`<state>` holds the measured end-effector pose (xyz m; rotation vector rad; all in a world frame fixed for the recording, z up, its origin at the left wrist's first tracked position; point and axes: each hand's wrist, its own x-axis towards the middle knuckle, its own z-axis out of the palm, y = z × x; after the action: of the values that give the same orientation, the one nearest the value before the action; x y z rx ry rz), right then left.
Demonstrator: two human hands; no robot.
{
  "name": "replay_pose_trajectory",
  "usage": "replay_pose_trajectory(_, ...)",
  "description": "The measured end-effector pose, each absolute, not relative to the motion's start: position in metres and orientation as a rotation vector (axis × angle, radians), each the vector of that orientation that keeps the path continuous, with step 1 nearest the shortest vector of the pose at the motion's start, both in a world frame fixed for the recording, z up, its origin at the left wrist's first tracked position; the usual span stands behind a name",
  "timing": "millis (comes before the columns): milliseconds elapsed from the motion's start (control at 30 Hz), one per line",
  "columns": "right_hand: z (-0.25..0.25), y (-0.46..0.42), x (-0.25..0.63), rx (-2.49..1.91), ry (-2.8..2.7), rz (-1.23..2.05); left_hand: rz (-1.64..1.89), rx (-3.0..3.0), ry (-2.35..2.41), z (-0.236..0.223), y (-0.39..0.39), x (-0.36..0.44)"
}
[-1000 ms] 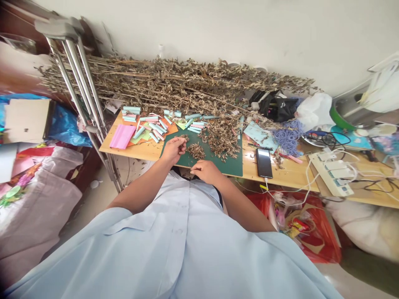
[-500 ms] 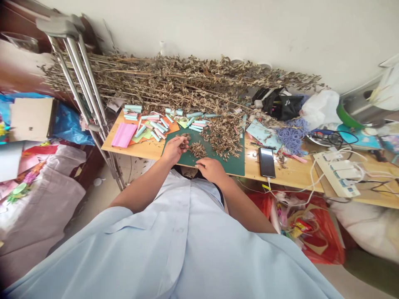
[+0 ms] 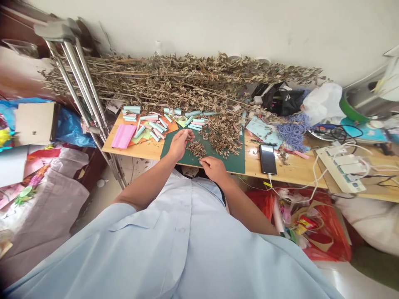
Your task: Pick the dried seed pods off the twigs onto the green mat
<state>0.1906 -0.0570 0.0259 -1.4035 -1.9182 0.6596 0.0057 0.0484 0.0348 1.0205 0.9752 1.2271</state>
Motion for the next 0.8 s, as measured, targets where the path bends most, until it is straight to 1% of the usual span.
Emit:
replay_pose_trajectory(133,0.012,-0.057,0.198,-1.468,-1.823,0.634,1.117,1.307,0.944,0.032,0.05,0.011)
replay_pose_trajectory(233,0.007,-0.058,0.202,-1.492,-1.735,0.64,1.047,1.399,0.903,0.032,0.049,0.011)
replay_pose_trajectory(433,0.012,-0.083,0.184,-1.466,-1.456,0.663,1.067,1.481,0.892,0.03,0.046,0.002)
replay_pose_trajectory(500,0.012,-0.093,0.171,-1.489,-1.307,0.714,1.055,1.532,0.926,0.031,0.041,-0.002)
replay_pose_trajectory(533,0.013,-0.095,0.164,-1.487,-1.231,0.79,1.054,1.563,0.953,0.031,0.038,-0.005)
replay_pose_trajectory(633,0.025,-0.088,0.152,-1.399,-0.882,0.989,1.07,1.708,1.003,0.033,0.026,-0.01)
replay_pose_trajectory(700,0.043,-0.073,0.152,-1.27,-0.692,1.005,1.048,1.855,1.033,0.031,0.018,-0.011)
replay_pose_trajectory(800,0.072,-0.046,0.162,-1.125,-0.658,0.941,0.926,2.081,1.14,0.025,0.01,-0.007)
